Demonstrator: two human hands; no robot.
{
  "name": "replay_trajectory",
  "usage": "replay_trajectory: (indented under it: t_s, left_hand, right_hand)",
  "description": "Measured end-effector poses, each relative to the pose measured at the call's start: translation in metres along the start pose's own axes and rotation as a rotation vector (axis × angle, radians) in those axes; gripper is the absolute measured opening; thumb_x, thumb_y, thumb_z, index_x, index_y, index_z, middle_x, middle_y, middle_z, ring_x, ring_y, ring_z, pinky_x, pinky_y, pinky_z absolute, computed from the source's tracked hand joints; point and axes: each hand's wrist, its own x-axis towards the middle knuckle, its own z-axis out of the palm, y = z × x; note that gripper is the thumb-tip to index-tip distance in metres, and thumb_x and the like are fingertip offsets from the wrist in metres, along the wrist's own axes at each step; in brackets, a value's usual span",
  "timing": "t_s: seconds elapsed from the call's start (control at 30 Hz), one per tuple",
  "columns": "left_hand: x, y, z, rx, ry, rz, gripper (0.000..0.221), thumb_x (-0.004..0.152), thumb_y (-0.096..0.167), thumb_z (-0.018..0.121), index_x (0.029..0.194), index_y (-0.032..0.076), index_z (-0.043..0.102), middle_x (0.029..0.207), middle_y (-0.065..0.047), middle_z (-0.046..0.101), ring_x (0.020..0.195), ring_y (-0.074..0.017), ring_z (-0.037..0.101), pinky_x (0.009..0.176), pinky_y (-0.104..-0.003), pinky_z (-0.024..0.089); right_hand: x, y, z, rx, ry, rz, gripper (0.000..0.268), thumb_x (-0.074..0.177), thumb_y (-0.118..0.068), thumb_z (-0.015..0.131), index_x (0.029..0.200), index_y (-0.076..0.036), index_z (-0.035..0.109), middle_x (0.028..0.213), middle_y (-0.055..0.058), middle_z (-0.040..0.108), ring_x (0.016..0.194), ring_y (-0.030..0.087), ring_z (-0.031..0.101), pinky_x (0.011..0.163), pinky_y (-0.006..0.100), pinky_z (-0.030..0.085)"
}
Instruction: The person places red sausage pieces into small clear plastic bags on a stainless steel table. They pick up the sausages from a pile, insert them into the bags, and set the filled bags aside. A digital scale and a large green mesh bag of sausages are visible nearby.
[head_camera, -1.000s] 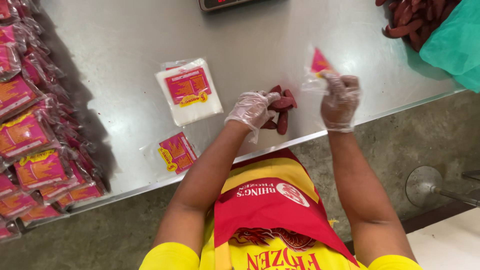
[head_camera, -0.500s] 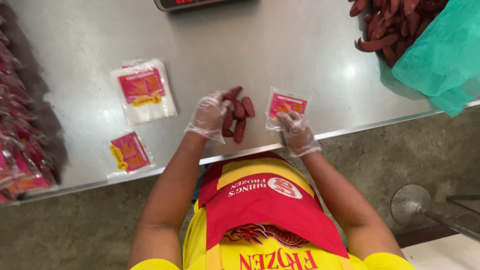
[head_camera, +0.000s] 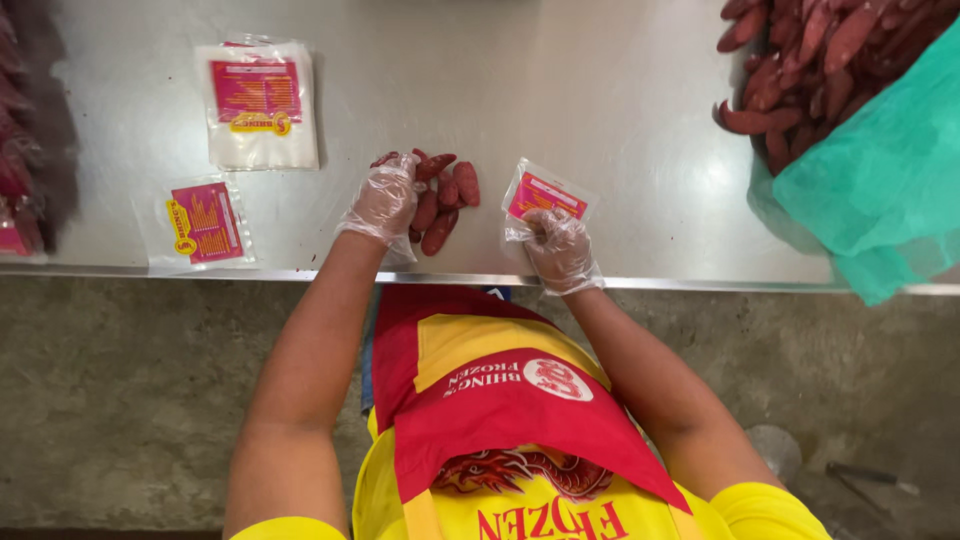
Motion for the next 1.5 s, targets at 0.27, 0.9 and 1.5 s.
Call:
replay_trajectory:
  t_s: [0.27,0.9,1.5]
  left_hand:
    - [-0.003,0.023,-0.012,-0.110,-0.023,0.047,0.024,0.092,0.002,0.058,0.116,0.003,0.064,0.100,-0.010,0.064,0.088,-0.0242,0.062,0.076,-0.037,0.052]
    - [-0.031,0.045,-0.010,0.116,0.045,0.215,0.012,0.098,0.014,0.070,0.107,0.005,0.068,0.090,-0.011,0.073,0.085,-0.0279,0.070,0.077,-0.038,0.054]
    - [-0.089,0.102,-0.025,0.087,-0.096,0.674,0.023,0.079,0.001,0.073,0.101,0.003,0.068,0.100,-0.014,0.072,0.100,-0.0293,0.069,0.093,-0.037,0.055]
  right_hand:
    - [0.003,-0.008,-0.009,-0.032,-0.002,-0.093,0.020,0.083,-0.005,0.076,0.102,-0.009,0.073,0.095,0.012,0.075,0.083,0.027,0.075,0.073,0.037,0.060]
    - [0.008,-0.014,-0.016,-0.024,-0.111,-0.063,0.030,0.081,-0.015,0.077,0.110,-0.012,0.073,0.097,0.013,0.075,0.083,0.027,0.074,0.074,0.038,0.059]
    - [0.033,-0.099,0.029,1.441,-0.516,1.047,0.025,0.098,-0.013,0.054,0.118,0.001,0.056,0.113,0.013,0.067,0.099,0.022,0.071,0.088,0.032,0.060]
